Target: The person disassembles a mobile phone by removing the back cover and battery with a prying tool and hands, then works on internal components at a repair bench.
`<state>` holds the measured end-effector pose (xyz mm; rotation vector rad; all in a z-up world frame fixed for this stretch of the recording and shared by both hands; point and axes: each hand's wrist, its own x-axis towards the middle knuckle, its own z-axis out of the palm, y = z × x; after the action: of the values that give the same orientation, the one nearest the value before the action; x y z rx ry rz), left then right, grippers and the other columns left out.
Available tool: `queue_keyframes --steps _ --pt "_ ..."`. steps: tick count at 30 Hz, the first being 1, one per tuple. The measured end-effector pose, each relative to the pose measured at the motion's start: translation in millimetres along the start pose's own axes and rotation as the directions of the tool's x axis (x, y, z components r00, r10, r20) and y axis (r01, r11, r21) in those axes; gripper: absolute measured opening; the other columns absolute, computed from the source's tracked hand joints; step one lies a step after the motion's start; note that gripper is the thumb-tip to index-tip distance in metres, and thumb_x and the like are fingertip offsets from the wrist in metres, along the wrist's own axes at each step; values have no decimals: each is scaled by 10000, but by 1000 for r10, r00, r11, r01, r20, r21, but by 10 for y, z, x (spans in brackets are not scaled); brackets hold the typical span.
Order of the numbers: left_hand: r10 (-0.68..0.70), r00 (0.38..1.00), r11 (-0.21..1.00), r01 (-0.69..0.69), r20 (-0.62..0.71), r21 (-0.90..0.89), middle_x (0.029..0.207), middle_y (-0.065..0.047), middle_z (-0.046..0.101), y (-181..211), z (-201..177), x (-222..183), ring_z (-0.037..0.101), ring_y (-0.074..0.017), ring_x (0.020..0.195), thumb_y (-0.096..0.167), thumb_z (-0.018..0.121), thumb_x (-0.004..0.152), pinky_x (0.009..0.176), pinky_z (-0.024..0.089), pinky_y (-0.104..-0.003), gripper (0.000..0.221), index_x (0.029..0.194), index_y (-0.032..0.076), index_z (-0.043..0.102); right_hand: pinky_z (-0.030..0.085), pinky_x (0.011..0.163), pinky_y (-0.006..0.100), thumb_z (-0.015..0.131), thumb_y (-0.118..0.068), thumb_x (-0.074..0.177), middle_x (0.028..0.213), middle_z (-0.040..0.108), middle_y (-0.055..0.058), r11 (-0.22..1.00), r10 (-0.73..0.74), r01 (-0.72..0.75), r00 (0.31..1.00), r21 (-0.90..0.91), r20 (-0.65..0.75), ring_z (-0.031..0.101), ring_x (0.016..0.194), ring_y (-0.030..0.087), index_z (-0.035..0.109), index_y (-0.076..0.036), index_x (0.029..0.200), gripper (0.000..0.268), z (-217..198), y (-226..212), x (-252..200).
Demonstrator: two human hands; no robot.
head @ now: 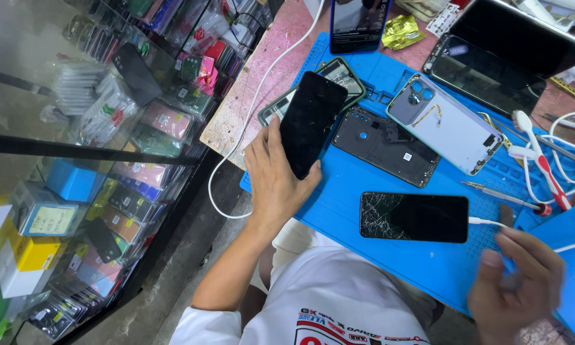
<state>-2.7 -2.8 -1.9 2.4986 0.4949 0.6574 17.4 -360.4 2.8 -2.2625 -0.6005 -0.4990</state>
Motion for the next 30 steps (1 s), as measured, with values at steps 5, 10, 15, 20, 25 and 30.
queue_keyframes --steps 5,10,15,20,25,30 --pt "76 997 987 -77 -16 -138 1378 -270 486 116 -122 -86 477 -413 1254 242 876 729 1112 394 -517 1068 1543 -81 264 494 1160 391 629 -125 1052 1441 568 194 695 151 -339 931 634 332 609 1288 246 423 -18 1503 506 580 -599 397" --pt "295 953 915 -302 -66 -268 1437 -220 490 363 -329 -253 515 -394 1289 273 898 797 1127 391 -502 1082 1576 -20 206 476 1108 402 602 -119 1021 1429 547 173 243 71 -634 766 734 638 575 1302 236 341 -13 1563 612 1084 -850 562" --pt "360 933 888 -332 30 -318 1470 -245 477 344 -469 -302 526 -403 1266 368 905 804 1056 391 -496 1061 1562 18 249 570 986 416 576 -70 1075 1298 649 146 -21 235 -645 739 764 631 665 1169 224 530 15 1375 315 1241 -876 568" --pt "237 965 941 -201 109 -273 1264 -131 639 194 -450 -318 619 -288 1095 211 835 886 1021 420 -445 584 1377 40 571 614 932 432 548 -72 1071 1250 667 104 -76 361 -561 755 824 547 703 1115 212 566 -42 1316 248 1216 -762 603" --pt "264 961 916 -220 88 -336 1064 -40 719 184 -336 -297 653 -215 957 115 784 918 997 405 -411 237 1140 83 708 606 939 443 558 -63 1108 1241 679 115 -34 351 -523 791 852 500 704 1103 218 581 -33 1315 210 1231 -704 515" --pt "302 950 894 -253 81 -369 1019 -45 713 217 -331 -261 641 -222 906 94 786 898 953 423 -408 216 1104 75 724 612 957 458 562 -57 1097 1244 676 115 -44 343 -510 800 859 492 702 1127 223 577 -35 1312 217 1193 -714 535"
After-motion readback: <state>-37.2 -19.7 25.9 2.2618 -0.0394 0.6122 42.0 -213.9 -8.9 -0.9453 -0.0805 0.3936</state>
